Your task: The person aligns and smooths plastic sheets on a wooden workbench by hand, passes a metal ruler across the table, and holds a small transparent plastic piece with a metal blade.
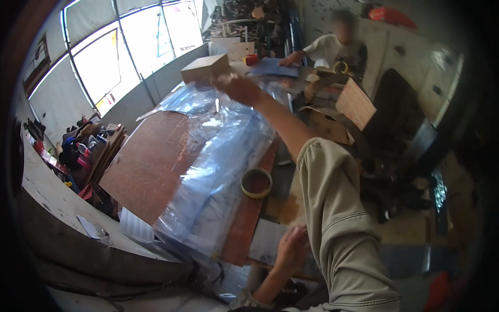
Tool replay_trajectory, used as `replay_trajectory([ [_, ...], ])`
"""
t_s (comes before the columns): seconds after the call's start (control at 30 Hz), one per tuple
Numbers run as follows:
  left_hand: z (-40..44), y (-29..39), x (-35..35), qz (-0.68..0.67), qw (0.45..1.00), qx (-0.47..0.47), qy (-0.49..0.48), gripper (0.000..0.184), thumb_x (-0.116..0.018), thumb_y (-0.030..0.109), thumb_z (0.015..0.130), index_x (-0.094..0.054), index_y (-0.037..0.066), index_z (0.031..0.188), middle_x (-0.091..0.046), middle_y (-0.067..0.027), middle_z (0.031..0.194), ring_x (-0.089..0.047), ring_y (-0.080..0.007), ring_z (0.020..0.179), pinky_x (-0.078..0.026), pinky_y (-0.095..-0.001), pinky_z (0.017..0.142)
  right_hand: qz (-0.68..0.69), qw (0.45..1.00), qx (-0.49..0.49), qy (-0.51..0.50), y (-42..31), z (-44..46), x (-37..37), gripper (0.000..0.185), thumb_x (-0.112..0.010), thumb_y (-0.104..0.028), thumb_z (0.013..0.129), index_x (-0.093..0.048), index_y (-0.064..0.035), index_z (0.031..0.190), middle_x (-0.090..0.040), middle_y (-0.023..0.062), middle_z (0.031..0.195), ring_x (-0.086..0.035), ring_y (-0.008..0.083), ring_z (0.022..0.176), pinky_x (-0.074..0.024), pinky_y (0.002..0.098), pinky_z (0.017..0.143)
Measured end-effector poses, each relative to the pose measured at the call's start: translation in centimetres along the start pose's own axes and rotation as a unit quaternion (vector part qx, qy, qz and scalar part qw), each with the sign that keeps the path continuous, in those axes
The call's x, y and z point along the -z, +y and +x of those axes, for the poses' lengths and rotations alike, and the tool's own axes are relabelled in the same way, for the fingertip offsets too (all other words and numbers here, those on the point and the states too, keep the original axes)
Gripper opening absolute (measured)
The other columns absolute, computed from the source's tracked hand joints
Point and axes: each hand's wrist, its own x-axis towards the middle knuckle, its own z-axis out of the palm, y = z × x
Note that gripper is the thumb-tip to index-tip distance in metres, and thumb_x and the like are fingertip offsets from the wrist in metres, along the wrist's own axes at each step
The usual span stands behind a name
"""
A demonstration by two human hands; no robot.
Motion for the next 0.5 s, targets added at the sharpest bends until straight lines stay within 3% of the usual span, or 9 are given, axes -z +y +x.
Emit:
replay_trajectory([
  [0.03, -0.1, 0.5, -1.3, 0.039, 0.999, -0.032, -0.006, 0.019, -0.051, 0.022, 0.096, -0.051, 0.007, 0.107, -0.053, -0.0123, 0.129, -0.048, -0.0243, 0.122, -0.039, -0.0450, 0.102, 0.151, 0.987, -0.055, 0.029, 1.2, 1.0, 2.2, 0.023, -0.049, -0.020, 0.093, -0.054, -0.0056, 0.110, -0.063, 0.0151, 0.078, -0.064, 0.0293, 0.063, -0.0528, 0.0378, 0.057],
  [0.07, 0.0, 0.6, -1.6, 0.046, 0.999, -0.022, 0.017, 0.014, -0.051, 0.022, 0.096, -0.051, 0.008, 0.101, -0.051, -0.0129, 0.131, -0.047, -0.0246, 0.125, -0.039, -0.0453, 0.103, 0.147, 0.987, -0.036, 0.045, 2.0, 2.7, 5.5, 0.024, -0.048, -0.019, 0.093, -0.055, -0.0012, 0.108, -0.062, 0.0181, 0.078, -0.064, 0.0305, 0.064, -0.0514, 0.0380, 0.055],
  [0.13, 0.1, 0.6, -1.7, 0.090, 0.995, -0.045, 0.007, 0.013, -0.051, 0.022, 0.096, -0.051, 0.009, 0.099, -0.051, -0.0138, 0.133, -0.045, -0.0249, 0.127, -0.041, -0.0440, 0.100, 0.105, 0.984, -0.037, 0.139, 2.2, 4.1, 14.0, 0.024, -0.045, -0.023, 0.095, -0.058, -0.0032, 0.103, -0.062, 0.0161, 0.075, -0.067, 0.0285, 0.068, -0.0508, 0.0397, 0.057],
  [0.17, 0.1, 0.6, -1.8, 0.100, 0.993, -0.056, 0.005, 0.007, -0.052, 0.019, 0.095, -0.051, 0.012, 0.094, -0.054, -0.0127, 0.129, -0.048, -0.0237, 0.125, -0.043, -0.0446, 0.098, 0.134, 0.969, -0.210, -0.007, 3.4, 4.2, 17.3, 0.028, -0.041, -0.025, 0.097, -0.055, -0.0045, 0.111, -0.061, 0.0149, 0.071, -0.066, 0.0270, 0.067, -0.0507, 0.0388, 0.055],
  [0.23, 0.0, 0.5, -2.0, 0.125, 0.989, -0.079, -0.011, 0.005, -0.052, 0.016, 0.094, -0.050, 0.011, 0.092, -0.054, -0.0140, 0.129, -0.049, -0.0246, 0.123, -0.049, -0.0404, 0.092, 0.227, 0.937, -0.265, 0.021, 4.1, 3.9, 24.3, 0.027, -0.046, -0.024, 0.096, -0.053, -0.0056, 0.116, -0.060, 0.0151, 0.089, -0.064, 0.0273, 0.083, -0.0526, 0.0400, 0.067],
  [0.27, 0.0, 0.4, -2.0, 0.119, 0.986, -0.103, -0.047, 0.009, -0.051, 0.015, 0.095, -0.051, 0.006, 0.095, -0.052, -0.0201, 0.129, -0.049, -0.0286, 0.123, -0.051, -0.0408, 0.091, 0.286, 0.928, -0.139, 0.193, 1.5, 5.2, 30.4, 0.023, -0.055, -0.021, 0.094, -0.054, -0.0055, 0.111, -0.060, 0.0164, 0.112, -0.062, 0.0291, 0.101, -0.0546, 0.0421, 0.080],
  [0.33, -0.1, 0.3, -2.3, 0.121, 0.982, -0.110, -0.091, 0.007, -0.048, 0.015, 0.097, -0.046, 0.008, 0.095, -0.051, -0.0235, 0.128, -0.049, -0.0318, 0.122, -0.052, -0.0430, 0.091, 0.407, 0.861, -0.202, 0.230, 0.3, 4.8, 37.3, 0.020, -0.054, -0.020, 0.094, -0.054, -0.0034, 0.105, -0.065, 0.0131, 0.100, -0.063, 0.0256, 0.097, -0.0554, 0.0381, 0.075],
  [0.4, -0.8, 0.1, -3.5, 0.121, 0.982, -0.099, -0.108, 0.007, -0.044, 0.017, 0.098, -0.043, 0.010, 0.095, -0.050, -0.0250, 0.128, -0.049, -0.0334, 0.122, -0.051, -0.0451, 0.091, 0.346, 0.894, -0.144, 0.244, 0.2, 2.9, 43.5, 0.019, -0.054, -0.020, 0.094, -0.055, -0.0036, 0.104, -0.066, 0.0113, 0.097, -0.063, 0.0245, 0.096, -0.0537, 0.0383, 0.079],
  [0.5, -2.2, -0.1, -5.6, 0.131, 0.979, -0.075, -0.139, 0.009, -0.037, 0.020, 0.100, -0.039, 0.013, 0.095, -0.049, -0.0262, 0.129, -0.047, -0.0351, 0.124, -0.049, -0.0485, 0.093, 0.334, 0.934, -0.078, 0.103, -1.9, -0.8, 53.6, 0.024, -0.059, -0.028, 0.092, -0.056, -0.0089, 0.106, -0.063, 0.0116, 0.108, -0.062, 0.0275, 0.097, -0.0487, 0.0432, 0.090],
])
